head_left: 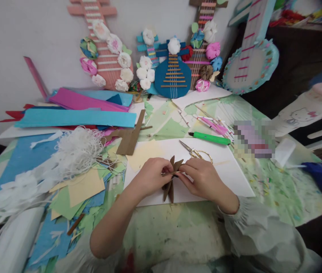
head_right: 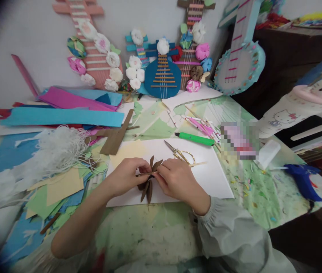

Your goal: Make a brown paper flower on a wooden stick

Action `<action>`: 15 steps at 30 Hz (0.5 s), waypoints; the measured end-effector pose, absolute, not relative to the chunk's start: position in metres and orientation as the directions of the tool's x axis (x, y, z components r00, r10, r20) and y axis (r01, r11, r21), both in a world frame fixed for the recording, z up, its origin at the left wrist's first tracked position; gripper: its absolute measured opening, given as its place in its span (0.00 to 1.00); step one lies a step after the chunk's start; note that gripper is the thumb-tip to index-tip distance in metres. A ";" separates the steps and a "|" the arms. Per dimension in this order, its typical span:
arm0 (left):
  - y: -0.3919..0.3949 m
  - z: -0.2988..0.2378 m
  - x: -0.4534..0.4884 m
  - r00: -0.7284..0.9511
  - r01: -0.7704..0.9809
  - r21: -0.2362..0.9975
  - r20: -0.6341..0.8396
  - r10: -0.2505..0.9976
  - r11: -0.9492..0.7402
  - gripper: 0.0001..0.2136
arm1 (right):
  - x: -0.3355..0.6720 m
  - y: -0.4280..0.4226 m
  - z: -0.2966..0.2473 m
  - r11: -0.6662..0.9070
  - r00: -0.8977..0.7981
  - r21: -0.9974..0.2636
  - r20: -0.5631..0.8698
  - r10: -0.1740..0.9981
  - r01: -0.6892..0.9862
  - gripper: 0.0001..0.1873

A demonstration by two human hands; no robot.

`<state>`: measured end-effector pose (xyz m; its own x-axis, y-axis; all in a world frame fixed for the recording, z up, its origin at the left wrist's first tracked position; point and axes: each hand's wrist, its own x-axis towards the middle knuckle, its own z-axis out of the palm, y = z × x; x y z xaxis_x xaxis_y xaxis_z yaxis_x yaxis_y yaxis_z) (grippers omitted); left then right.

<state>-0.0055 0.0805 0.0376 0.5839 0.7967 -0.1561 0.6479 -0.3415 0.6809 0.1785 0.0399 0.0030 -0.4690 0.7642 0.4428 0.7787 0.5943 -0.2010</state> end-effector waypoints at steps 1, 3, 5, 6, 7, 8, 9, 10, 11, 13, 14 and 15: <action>0.079 0.038 -0.005 0.581 0.664 0.654 -0.147 0.800 -0.363 0.04 | 0.178 0.040 0.002 0.589 -0.461 -0.179 0.461 0.758 0.788 0.14; 0.077 0.040 -0.004 0.585 0.681 0.606 -0.114 0.803 -0.411 0.05 | 0.177 0.040 0.001 0.587 -0.454 -0.160 0.487 0.746 0.794 0.13; 0.076 0.042 -0.004 0.603 0.682 0.575 -0.090 0.793 -0.453 0.05 | 0.177 0.039 0.000 0.598 -0.462 -0.148 0.500 0.732 0.787 0.12; 0.076 0.043 -0.004 0.615 0.677 0.567 -0.084 0.784 -0.470 0.06 | 0.177 0.039 0.000 0.604 -0.470 -0.140 0.503 0.726 0.784 0.12; 0.075 0.045 -0.005 0.627 0.669 0.564 -0.079 0.775 -0.483 0.06 | 0.177 0.039 0.000 0.609 -0.476 -0.129 0.506 0.719 0.783 0.12; 0.075 0.046 -0.006 0.638 0.659 0.568 -0.076 0.766 -0.493 0.06 | 0.177 0.038 0.001 0.612 -0.482 -0.117 0.509 0.713 0.782 0.12; 0.075 0.048 -0.007 0.646 0.649 0.576 -0.072 0.760 -0.497 0.07 | 0.177 0.038 0.001 0.615 -0.489 -0.102 0.513 0.706 0.782 0.12; 0.075 0.049 -0.008 0.650 0.640 0.585 -0.066 0.757 -0.498 0.07 | 0.177 0.037 0.002 0.620 -0.498 -0.085 0.517 0.696 0.780 0.13; 0.074 0.050 -0.009 0.650 0.633 0.593 -0.059 0.758 -0.497 0.07 | 0.177 0.036 0.003 0.626 -0.509 -0.065 0.519 0.686 0.777 0.13; 0.073 0.052 -0.011 0.637 0.630 0.602 -0.040 0.769 -0.491 0.06 | 0.176 0.035 0.007 0.637 -0.534 -0.021 0.523 0.664 0.771 0.13; 0.073 0.052 -0.011 0.625 0.627 0.611 -0.023 0.781 -0.483 0.05 | 0.176 0.035 0.008 0.641 -0.542 -0.003 0.529 0.653 0.768 0.12; 0.073 0.051 -0.011 0.610 0.619 0.627 -0.005 0.793 -0.472 0.04 | 0.176 0.034 0.010 0.641 -0.542 0.007 0.539 0.644 0.768 0.11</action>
